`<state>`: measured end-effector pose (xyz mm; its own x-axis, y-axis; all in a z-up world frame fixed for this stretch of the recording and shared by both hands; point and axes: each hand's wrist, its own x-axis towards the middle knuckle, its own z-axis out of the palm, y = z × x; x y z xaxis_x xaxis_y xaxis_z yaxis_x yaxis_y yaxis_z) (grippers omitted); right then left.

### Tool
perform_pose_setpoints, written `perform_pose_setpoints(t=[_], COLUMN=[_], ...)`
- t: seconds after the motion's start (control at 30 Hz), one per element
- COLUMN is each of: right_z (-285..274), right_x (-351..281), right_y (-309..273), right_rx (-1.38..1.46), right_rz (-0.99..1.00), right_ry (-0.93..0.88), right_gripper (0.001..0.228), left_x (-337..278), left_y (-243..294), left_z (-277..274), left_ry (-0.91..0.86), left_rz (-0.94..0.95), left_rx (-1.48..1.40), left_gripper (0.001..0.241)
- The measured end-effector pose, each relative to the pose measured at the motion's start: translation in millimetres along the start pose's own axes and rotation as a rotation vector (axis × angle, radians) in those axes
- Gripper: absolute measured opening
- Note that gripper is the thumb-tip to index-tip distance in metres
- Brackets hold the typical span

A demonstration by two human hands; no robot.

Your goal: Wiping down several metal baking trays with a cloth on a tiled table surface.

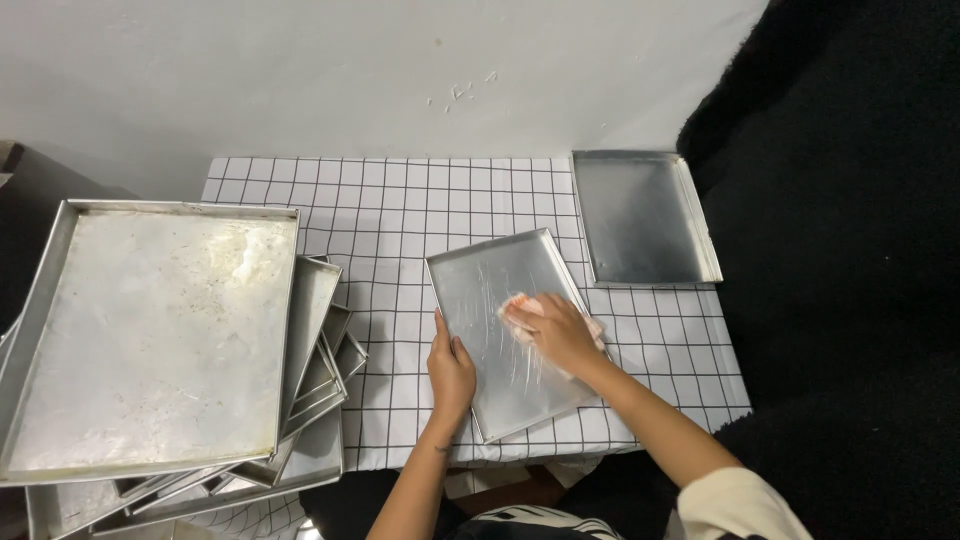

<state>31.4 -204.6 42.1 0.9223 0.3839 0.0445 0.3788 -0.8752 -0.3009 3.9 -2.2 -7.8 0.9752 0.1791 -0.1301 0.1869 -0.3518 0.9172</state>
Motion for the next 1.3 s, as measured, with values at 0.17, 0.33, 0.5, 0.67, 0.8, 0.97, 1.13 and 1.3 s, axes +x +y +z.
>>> perform_pose_setpoints(t=[0.17, 0.33, 0.5, 0.67, 0.8, 0.97, 1.13, 1.3], right_z=[39, 51, 40, 40, 35, 58, 68, 77], right_x=[86, 135, 141, 116, 92, 75, 0, -94], right_y=[-7, -26, 1, 63, 95, 97, 71, 31], right_rx=[-0.064, -0.136, -0.433, -0.68, -0.914, -0.925, -0.882, -0.93], right_rz=[-0.041, -0.396, -0.468, -0.419, -0.2, 0.003, 0.056, 0.188], right_ry=[0.171, 0.257, 0.317, 0.389, 0.221, 0.18, 0.188, -0.103], right_gripper=[0.048, 0.029, 0.032, 0.029, 0.028, 0.021, 0.02, 0.025], left_x=[-3, -2, -1, -2, -3, -3, 2, -12], left_y=[6, 10, -1, 3, -6, -19, -33, 14], left_z=[-3, -5, -1, -5, 2, 8, 10, -8], left_ry=[-0.005, -0.005, -0.037, -0.047, 0.004, 0.054, 0.083, 0.107], left_rz=[-0.013, -0.023, 0.027, 0.032, 0.061, 0.078, 0.078, 0.015], left_rx=[0.002, 0.007, 0.012, 0.013, 0.017, -0.01, -0.026, -0.061], left_gripper=[0.058, 0.059, 0.057, 0.057, 0.059, 0.058, 0.058, 0.054])
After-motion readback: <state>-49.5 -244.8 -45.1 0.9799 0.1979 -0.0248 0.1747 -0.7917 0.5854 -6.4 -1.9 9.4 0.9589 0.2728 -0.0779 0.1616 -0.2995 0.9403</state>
